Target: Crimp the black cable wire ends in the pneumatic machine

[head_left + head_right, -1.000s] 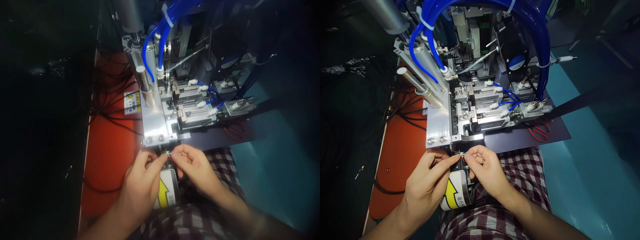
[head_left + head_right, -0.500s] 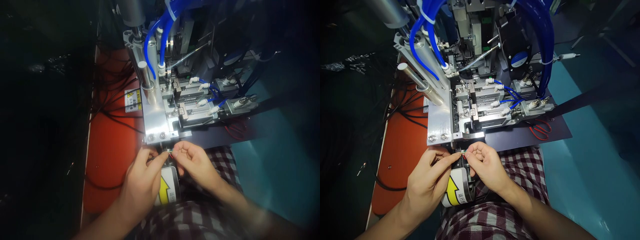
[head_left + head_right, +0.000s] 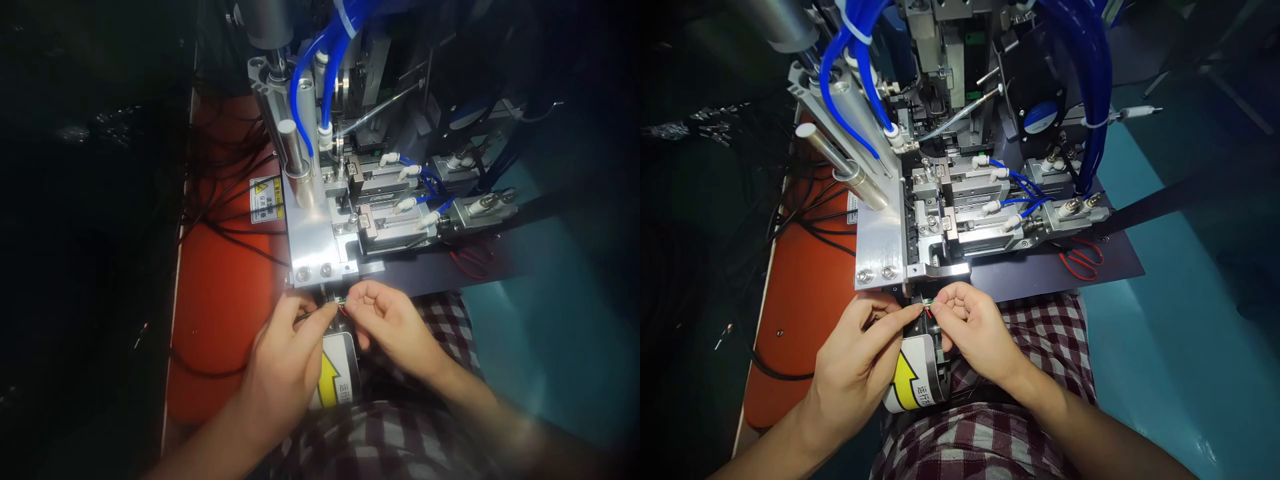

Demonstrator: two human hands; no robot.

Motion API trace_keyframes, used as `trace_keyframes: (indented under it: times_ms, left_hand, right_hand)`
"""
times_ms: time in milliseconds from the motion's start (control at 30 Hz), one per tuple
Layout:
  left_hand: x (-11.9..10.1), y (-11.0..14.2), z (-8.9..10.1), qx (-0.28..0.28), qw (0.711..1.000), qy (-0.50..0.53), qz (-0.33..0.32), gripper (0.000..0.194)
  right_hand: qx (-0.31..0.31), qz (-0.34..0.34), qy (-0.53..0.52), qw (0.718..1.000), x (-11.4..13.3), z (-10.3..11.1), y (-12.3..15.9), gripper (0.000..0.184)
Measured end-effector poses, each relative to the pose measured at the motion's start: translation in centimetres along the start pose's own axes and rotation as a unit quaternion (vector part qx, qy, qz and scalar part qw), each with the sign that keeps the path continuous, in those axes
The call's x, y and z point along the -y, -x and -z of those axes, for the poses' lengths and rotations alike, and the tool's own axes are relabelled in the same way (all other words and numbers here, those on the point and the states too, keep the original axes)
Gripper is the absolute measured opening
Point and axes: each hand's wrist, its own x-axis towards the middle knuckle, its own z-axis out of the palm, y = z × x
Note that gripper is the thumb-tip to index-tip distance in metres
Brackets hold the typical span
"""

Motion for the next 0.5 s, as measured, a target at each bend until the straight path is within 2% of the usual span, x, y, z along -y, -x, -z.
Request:
trace_keyframes:
  times_ms: [500]
  left_hand:
    - [-0.08,-0.10,-0.01,0.002,1.000,0.004,-0.005,0.028]
  right_hand:
    - [-0.014,-0.018,0.008,1.000,0.54,-0.41,0.19,0.016]
